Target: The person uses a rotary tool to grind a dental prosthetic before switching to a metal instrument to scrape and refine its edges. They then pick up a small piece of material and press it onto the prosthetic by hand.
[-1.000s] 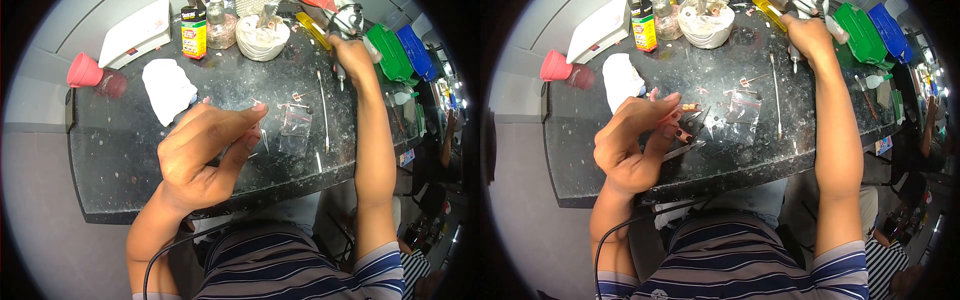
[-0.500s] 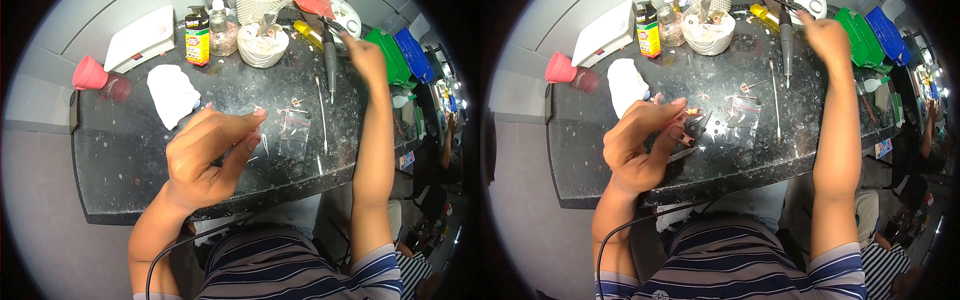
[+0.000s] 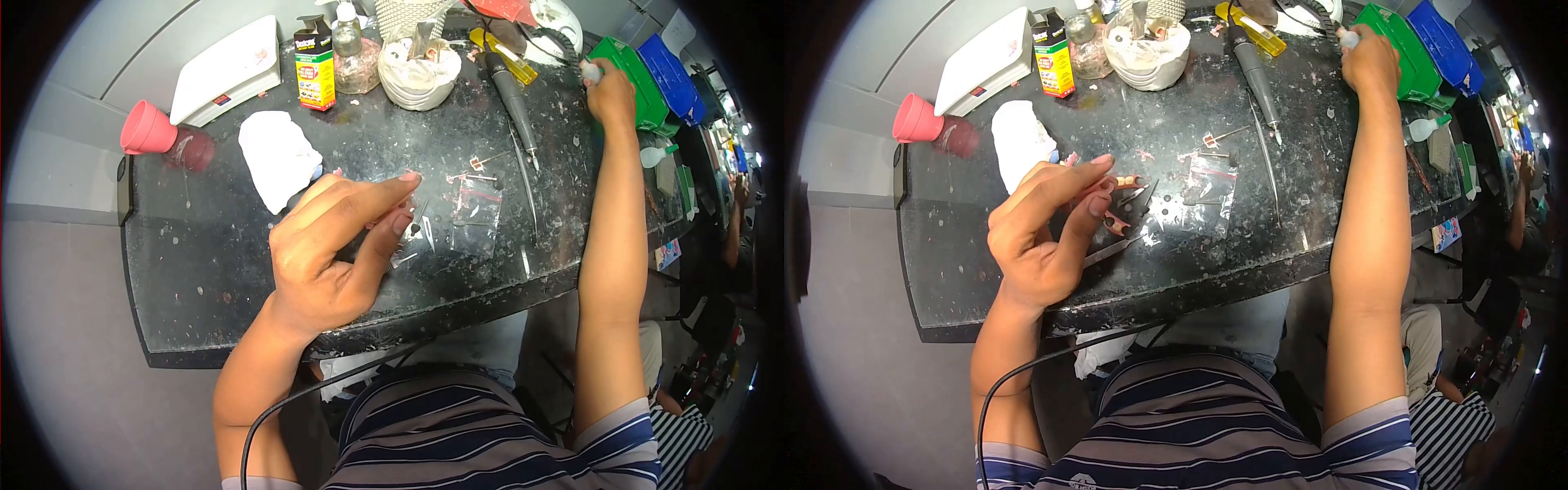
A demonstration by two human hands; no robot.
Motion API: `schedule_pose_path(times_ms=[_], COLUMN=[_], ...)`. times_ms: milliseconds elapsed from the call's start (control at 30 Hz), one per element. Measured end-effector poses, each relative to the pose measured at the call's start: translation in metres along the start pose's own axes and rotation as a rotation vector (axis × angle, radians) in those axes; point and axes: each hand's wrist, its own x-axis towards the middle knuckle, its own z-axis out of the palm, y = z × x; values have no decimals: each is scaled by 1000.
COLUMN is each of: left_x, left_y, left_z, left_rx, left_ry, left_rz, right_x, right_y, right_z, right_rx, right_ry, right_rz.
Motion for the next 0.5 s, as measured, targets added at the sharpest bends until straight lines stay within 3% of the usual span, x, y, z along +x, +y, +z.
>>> schedule_pose_path(times_ms=[333, 500], left_x=[1, 1], left_y=[-2, -1], left_z=[1, 1], left_rx=[21, 19], left_ry=[-12, -25], left_rz=[-5, -16], right_x=[-13, -8], right_y=[6, 16], right_z=[-16, -7], right_rx=[-169, -34], right_ry=[10, -155], right_rz=[88, -105])
